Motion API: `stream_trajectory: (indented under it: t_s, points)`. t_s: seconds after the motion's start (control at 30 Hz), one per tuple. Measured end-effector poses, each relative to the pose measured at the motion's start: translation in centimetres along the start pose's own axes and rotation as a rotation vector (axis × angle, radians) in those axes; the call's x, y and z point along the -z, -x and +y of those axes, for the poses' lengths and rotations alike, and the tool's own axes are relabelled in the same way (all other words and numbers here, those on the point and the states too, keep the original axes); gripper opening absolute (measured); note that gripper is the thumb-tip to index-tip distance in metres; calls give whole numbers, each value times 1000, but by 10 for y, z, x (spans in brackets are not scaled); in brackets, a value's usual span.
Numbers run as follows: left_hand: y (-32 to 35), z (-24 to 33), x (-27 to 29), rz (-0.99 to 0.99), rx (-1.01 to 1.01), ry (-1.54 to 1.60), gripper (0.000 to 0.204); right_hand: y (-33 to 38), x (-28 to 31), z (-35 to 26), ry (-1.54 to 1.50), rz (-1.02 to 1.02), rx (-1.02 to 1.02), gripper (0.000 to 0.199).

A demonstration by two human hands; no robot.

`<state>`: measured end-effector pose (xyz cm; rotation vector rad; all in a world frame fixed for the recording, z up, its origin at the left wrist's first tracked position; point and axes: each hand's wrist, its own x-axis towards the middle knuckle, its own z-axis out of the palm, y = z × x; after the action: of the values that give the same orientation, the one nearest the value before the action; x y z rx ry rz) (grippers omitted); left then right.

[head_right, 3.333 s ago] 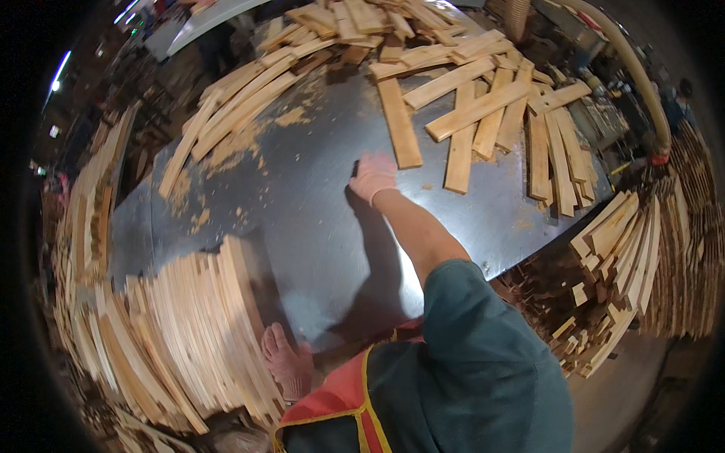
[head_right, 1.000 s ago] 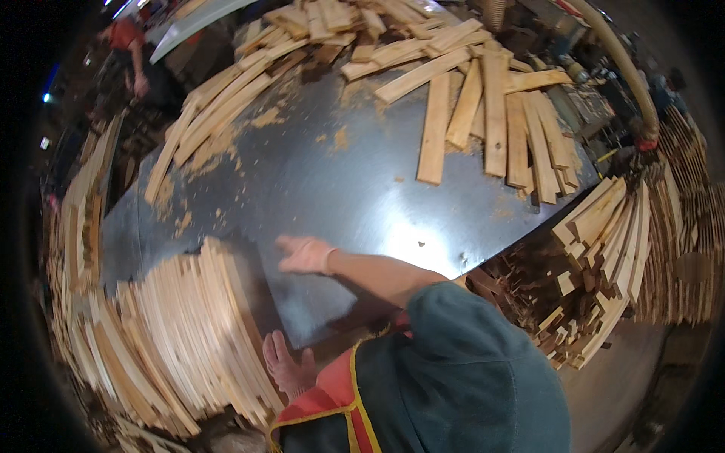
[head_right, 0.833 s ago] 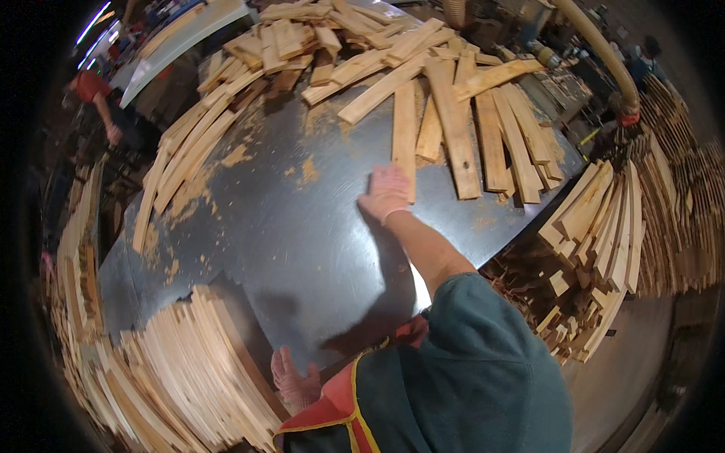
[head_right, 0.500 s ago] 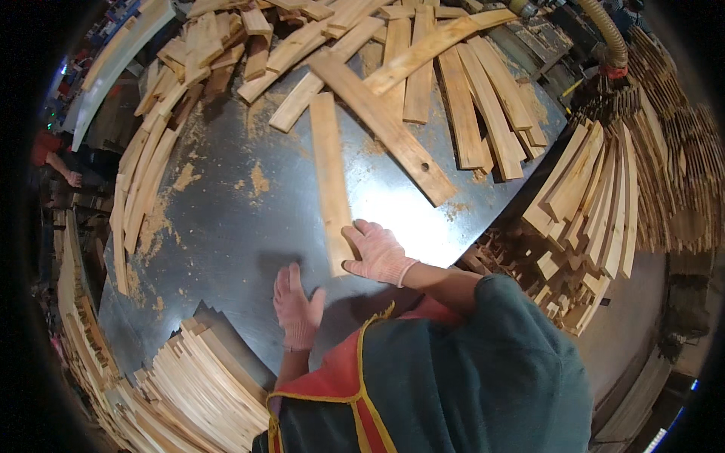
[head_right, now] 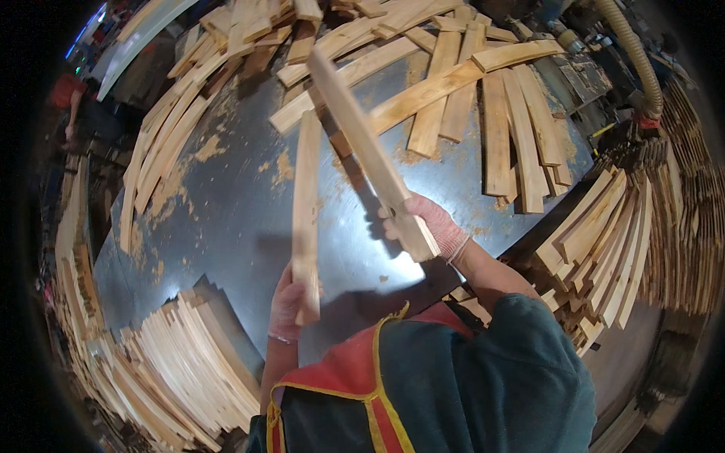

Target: The person sorts and stacks light-colored wooden planks on a metal table in a workshop. They pick up individual planks from a scattered pile, align them, and place them into a neat stack, repeating this process continuously.

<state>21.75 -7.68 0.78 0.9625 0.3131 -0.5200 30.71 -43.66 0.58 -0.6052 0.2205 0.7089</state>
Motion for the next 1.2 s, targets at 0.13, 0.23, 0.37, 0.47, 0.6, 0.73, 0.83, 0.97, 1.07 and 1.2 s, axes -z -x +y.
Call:
stream_trajectory:
  t_s: [0.13, 0.23, 0.37, 0.47, 0.6, 0.73, 0.83, 0.97, 1.07, 1.2]
  points:
    - [75, -14, 16, 66, 91, 175, 60, 2, -48, 50, -216, -96, -140, 70]
    - [114, -30, 26, 311, 1, -343, 48, -21, -18, 87, -6, 78, -137, 62]
    - [184, -54, 58, 668, 102, -1127, 39, -27, -25, 123, 182, 116, -116, 60]
    - [249, -84, 119, 908, -453, -1722, 35, -26, -21, 145, 116, 95, -82, 64]
    - [337, -158, 233, 1242, -243, -2100, 71, -28, -32, 173, 129, 27, -121, 60]
    - [299, -111, 190, 1151, -197, -2008, 94, -19, -85, 191, 993, 34, -430, 63]
    - [235, -73, 134, 1020, -265, -1854, 92, -27, -93, 168, 1364, -118, -45, 65]
    - [151, -70, 95, 778, -382, -1728, 88, -62, -101, 76, 1363, 32, 112, 63]
    - [102, -53, 44, 562, -64, -1681, 90, -112, -26, -5, 2154, 419, 527, 70]
    - [79, -67, 39, 425, 147, -1433, 92, -171, -3, -98, 2541, 705, 191, 74]
